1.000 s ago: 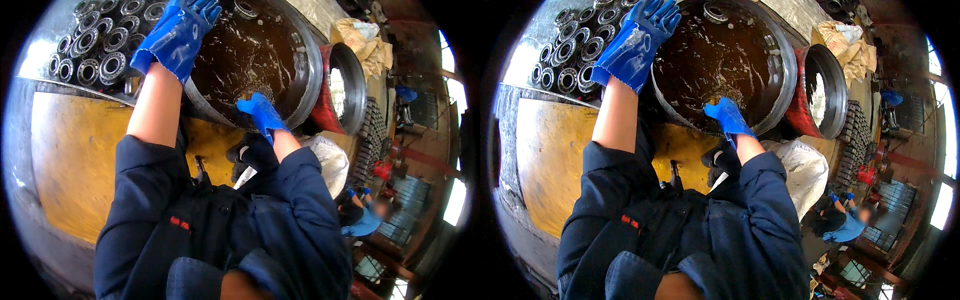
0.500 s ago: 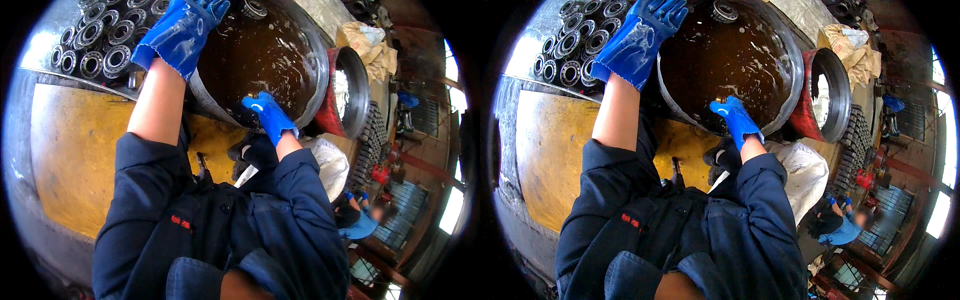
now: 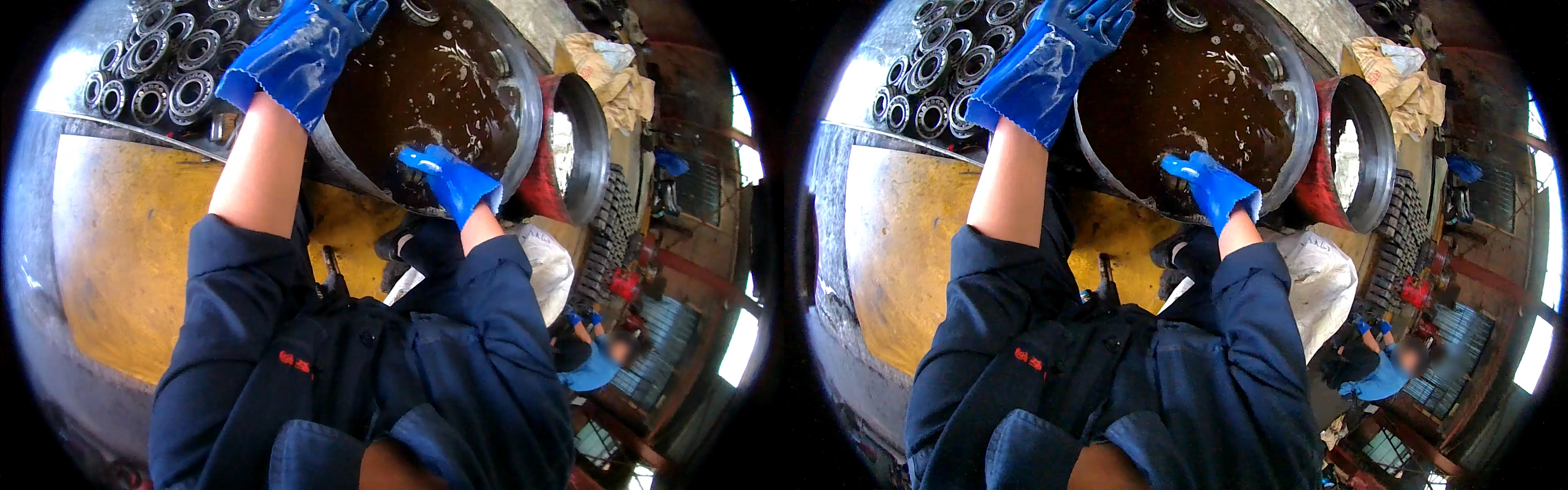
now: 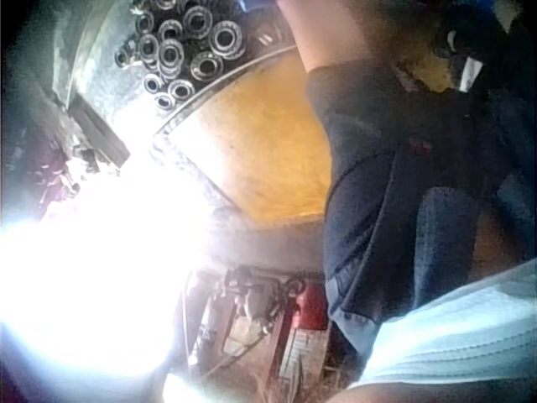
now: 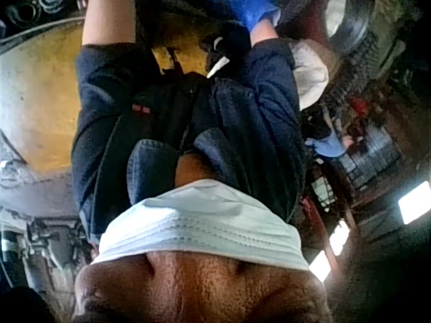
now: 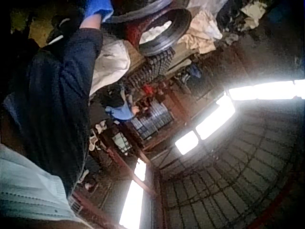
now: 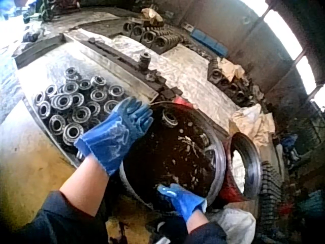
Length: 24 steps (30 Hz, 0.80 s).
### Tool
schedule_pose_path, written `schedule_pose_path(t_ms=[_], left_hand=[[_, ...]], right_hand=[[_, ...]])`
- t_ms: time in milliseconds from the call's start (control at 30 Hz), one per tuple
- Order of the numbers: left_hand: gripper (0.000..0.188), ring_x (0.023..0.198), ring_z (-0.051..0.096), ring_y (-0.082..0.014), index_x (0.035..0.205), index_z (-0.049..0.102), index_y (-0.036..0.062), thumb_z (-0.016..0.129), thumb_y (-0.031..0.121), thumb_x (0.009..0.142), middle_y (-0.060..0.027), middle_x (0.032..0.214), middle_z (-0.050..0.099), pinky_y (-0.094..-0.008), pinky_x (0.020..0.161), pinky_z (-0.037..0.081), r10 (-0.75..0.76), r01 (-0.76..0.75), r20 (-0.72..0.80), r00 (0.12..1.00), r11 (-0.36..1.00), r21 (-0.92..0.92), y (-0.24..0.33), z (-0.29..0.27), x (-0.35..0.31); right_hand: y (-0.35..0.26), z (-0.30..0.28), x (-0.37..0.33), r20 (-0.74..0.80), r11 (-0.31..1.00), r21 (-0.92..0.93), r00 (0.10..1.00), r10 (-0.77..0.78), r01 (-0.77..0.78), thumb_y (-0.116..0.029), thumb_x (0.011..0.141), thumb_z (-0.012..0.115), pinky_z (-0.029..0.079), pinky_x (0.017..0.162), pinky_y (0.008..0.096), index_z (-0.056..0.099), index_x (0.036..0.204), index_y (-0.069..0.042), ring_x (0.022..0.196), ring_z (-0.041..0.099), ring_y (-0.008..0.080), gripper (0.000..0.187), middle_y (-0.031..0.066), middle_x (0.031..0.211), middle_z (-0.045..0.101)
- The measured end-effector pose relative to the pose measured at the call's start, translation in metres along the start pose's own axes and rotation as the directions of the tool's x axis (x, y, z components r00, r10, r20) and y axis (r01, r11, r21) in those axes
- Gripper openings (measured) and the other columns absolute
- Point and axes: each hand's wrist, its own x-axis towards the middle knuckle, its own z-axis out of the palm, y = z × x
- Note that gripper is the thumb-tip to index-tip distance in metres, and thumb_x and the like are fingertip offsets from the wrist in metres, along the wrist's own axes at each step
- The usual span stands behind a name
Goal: The person repeatedly dips ball bearings into a dark viscous liquid in a bucket, rotates them to coat the surfaces, and places them onto a metal tray. The process is repeated for multiple bearings throughout the clip.
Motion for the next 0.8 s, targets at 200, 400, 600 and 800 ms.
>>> schedule_pose_path(t_ms=[200, 400, 600, 800], left_hand=[[0.056, 0.137, 0.052, -0.0397, 0.150, 0.042, 0.0089, 0.057, 0.037, 0.104, -0.0215, 0.150, 0.053, -0.0555, 0.111, 0.045, -0.021, 0.021, 0.007, 1.000, 0.999, -0.024, -0.006, 0.005, 0.004], [0.055, 0.137, 0.052, -0.0398, 0.150, 0.043, 0.0094, 0.057, 0.037, 0.104, -0.0213, 0.149, 0.053, -0.0557, 0.111, 0.045, -0.023, 0.024, 0.005, 1.000, 0.999, -0.031, -0.006, 0.004, 0.004], [0.055, 0.136, 0.053, -0.0398, 0.149, 0.043, 0.0099, 0.057, 0.038, 0.104, -0.0210, 0.149, 0.054, -0.0559, 0.110, 0.045, -0.019, 0.020, 0.009, 1.000, 1.000, -0.025, -0.007, 0.005, 0.008], [0.054, 0.136, 0.053, -0.0399, 0.149, 0.043, 0.0104, 0.057, 0.038, 0.104, -0.0208, 0.148, 0.055, -0.0560, 0.110, 0.045, -0.017, 0.016, 0.019, 1.000, 1.000, 0.005, -0.021, 0.019, 0.020]], right_hand=[[0.026, 0.011, 0.030, -0.050, 0.979, 0.140, 0.986, 0.159, -0.150, -0.044, 0.082, 0.077, 0.051, 0.100, 0.0431, 0.068, 0.126, -0.001, 0.115, 0.067, 0.0319, 0.062, 0.0200, 0.123, 0.071], [0.006, 0.015, 0.039, 0.116, 0.987, 0.032, 0.981, 0.154, -0.159, -0.043, 0.084, 0.078, 0.051, 0.100, 0.0423, 0.069, 0.127, -0.002, 0.114, 0.067, 0.0299, 0.059, 0.0179, 0.121, 0.073], [0.010, 0.020, 0.049, 0.180, 0.996, 0.050, 0.982, 0.059, -0.069, -0.045, 0.086, 0.078, 0.052, 0.099, 0.0419, 0.069, 0.127, -0.001, 0.113, 0.068, 0.0289, 0.061, 0.0165, 0.120, 0.073], [0.049, 0.031, 0.085, -0.018, 0.968, -0.230, 0.995, 0.096, -0.097, -0.043, 0.084, 0.081, 0.051, 0.102, 0.0418, 0.066, 0.129, 0.005, 0.113, 0.067, 0.0288, 0.068, 0.0161, 0.122, 0.073]])
